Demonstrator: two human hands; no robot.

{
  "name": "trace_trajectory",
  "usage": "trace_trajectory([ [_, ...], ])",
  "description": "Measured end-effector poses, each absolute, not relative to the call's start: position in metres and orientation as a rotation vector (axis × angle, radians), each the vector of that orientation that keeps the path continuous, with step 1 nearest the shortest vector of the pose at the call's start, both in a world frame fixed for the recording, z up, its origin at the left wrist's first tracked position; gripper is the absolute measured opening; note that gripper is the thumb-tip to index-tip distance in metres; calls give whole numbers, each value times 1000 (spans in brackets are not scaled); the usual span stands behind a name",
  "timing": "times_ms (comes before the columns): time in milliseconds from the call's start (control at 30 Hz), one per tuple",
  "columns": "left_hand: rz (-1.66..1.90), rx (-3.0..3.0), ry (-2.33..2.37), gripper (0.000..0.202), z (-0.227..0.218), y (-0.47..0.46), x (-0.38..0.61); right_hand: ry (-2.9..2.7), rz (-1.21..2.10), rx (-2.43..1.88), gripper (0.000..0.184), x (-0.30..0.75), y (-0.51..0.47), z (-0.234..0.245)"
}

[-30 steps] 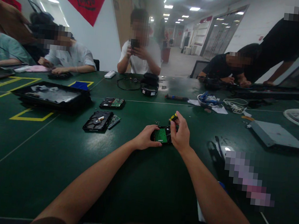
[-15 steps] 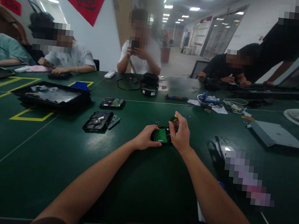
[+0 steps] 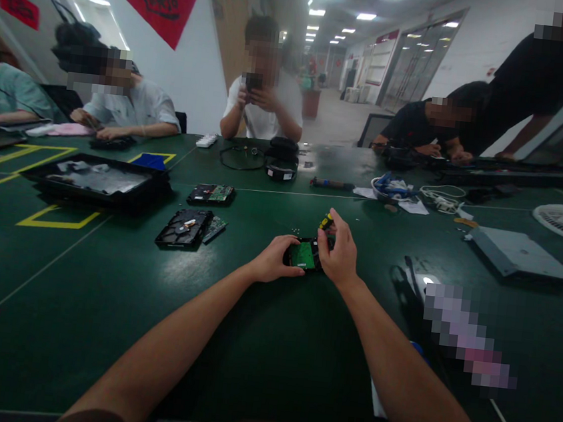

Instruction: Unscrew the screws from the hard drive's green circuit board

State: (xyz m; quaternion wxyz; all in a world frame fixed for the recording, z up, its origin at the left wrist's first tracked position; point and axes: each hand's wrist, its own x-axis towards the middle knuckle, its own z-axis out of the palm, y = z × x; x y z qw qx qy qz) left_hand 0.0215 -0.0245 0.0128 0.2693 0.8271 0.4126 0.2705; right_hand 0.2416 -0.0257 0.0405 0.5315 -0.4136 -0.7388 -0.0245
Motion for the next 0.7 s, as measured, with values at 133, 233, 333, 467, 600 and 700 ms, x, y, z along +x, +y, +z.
trace_trajectory([
  [133, 742, 2235, 1102, 81, 13, -25, 22, -1755, -59, -982, 57, 241, -26, 41],
  [233, 754, 2227, 1100, 80, 13, -25, 22, -1751, -71, -991, 57, 241, -26, 42],
  [333, 746, 2220, 1106, 79, 13, -24, 23, -1757, -65, -984, 58, 241, -26, 42],
  [467, 754, 2227, 1107, 79, 11, -23, 22, -1755, -62, -973, 59, 241, -25, 40],
  [600, 752, 2241, 1100, 81, 11, -23, 22, -1756, -78, -982, 59, 242, -25, 40],
  [700, 743, 2246, 1096, 81, 12, -24, 22, -1768, -75, -974, 58, 242, -26, 41],
])
